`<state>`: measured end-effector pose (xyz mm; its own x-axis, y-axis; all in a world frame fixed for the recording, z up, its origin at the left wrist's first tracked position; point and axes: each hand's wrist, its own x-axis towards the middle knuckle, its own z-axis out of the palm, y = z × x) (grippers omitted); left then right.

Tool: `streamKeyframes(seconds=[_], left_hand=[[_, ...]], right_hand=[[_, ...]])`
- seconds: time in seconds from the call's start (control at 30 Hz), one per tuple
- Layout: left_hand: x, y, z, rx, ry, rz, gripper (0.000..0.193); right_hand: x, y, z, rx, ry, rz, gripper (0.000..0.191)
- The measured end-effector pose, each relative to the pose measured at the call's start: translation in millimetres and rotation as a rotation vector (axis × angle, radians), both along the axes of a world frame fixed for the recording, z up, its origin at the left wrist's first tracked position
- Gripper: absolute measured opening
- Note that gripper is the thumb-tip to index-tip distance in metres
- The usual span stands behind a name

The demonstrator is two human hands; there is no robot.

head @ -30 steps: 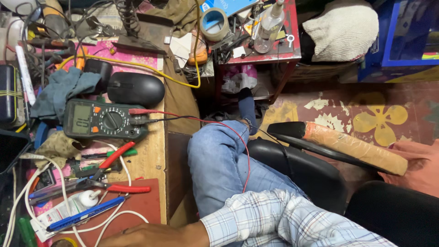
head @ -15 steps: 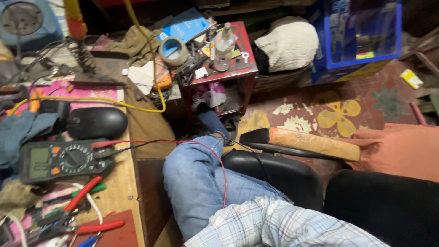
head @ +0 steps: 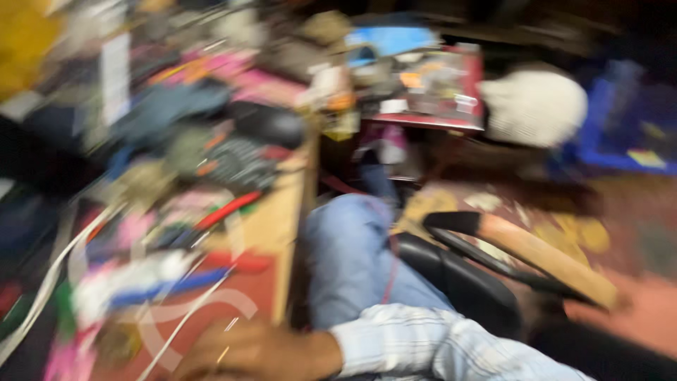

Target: The person holds a white cable and repeatedly twists and adjusts its exposed end with both hands. The person occasionally picks up a small metallic component from the workbench and places it near the cable end, then continues twisting the cable.

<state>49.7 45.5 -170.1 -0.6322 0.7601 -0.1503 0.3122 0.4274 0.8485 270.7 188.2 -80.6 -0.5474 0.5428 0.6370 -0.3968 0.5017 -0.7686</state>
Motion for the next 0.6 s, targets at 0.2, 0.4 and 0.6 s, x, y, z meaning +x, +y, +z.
streamKeyframes(seconds=[0.2,0.4,0.6], left_hand=[[64,-20,83,0.338,-0.334,-0.044,0.018],[54,4,153,0.441,-0.306,-0.168,0.019],[47,5,160,0.424,-0.251,-0.138,0.013]], right_hand=[[-17,-9,15,-0.11,-0.177,-0.022,0.02],[-23,-19,16,-0.269,-0.183,0.024,0.029],[-33,-20,15,-0.29,-0.244,-0.014,0.031]])
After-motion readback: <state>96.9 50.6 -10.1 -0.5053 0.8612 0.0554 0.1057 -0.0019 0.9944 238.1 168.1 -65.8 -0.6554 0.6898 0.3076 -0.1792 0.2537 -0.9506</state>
